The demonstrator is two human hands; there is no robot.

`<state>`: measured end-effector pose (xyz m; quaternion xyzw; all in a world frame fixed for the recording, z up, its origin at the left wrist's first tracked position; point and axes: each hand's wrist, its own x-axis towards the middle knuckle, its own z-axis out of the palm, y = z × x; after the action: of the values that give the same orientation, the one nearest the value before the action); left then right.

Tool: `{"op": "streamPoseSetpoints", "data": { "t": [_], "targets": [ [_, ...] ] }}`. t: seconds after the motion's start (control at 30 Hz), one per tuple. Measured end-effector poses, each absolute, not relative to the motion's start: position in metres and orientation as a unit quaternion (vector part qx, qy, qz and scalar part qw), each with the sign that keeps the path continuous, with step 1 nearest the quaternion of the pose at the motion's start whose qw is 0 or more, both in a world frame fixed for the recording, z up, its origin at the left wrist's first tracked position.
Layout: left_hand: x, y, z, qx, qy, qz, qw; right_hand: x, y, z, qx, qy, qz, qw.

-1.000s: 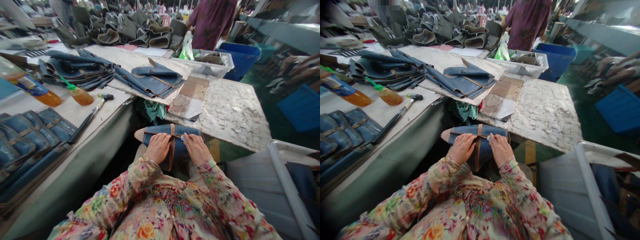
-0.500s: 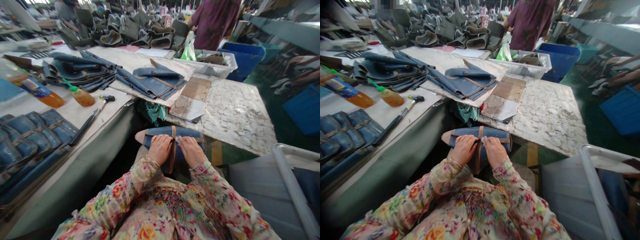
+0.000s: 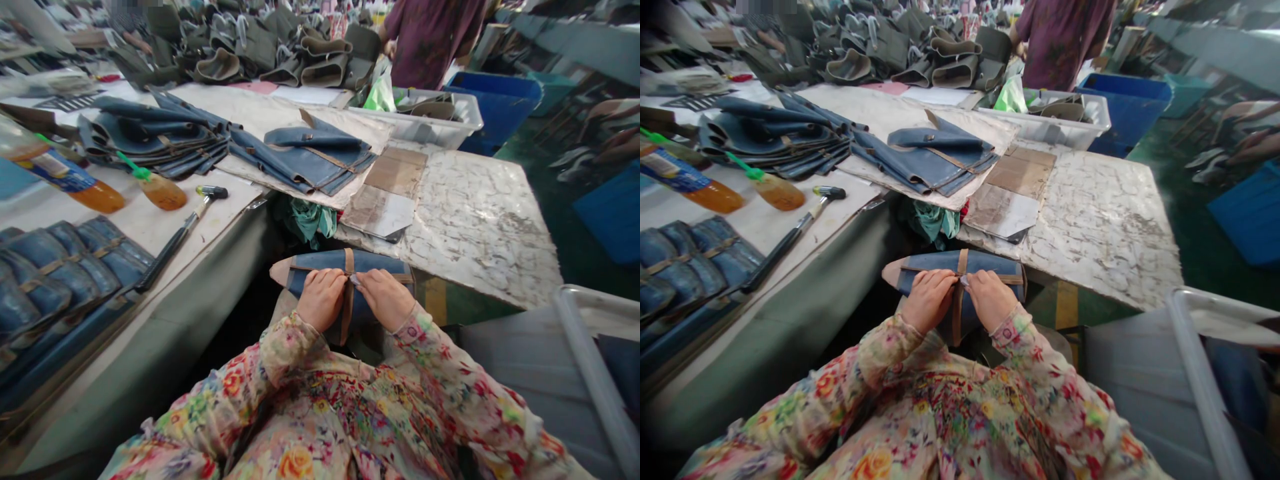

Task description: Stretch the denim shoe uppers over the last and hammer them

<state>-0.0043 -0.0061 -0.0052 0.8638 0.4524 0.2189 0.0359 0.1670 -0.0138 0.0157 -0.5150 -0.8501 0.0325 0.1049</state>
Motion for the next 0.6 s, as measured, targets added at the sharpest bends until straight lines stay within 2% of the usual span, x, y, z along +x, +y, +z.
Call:
{"op": "streamPoseSetpoints", "data": {
  "t": [0.17,0.37,0.6],
  "targets": [
    [-0.003,-0.005,-0.006,0.857,0.458,0.231,0.051,0.165,-0.019,0.016,-0.521,-0.847,0.021,0.102],
    [-0.005,-0.003,-0.005,0.850,0.465,0.236,0.069,0.181,-0.008,0.009,-0.493,-0.842,0.123,0.182],
    [-0.007,-0.003,-0.002,0.865,0.437,0.238,0.071,0.174,-0.004,0.014,-0.500,-0.848,0.115,0.133]
  ]
}}
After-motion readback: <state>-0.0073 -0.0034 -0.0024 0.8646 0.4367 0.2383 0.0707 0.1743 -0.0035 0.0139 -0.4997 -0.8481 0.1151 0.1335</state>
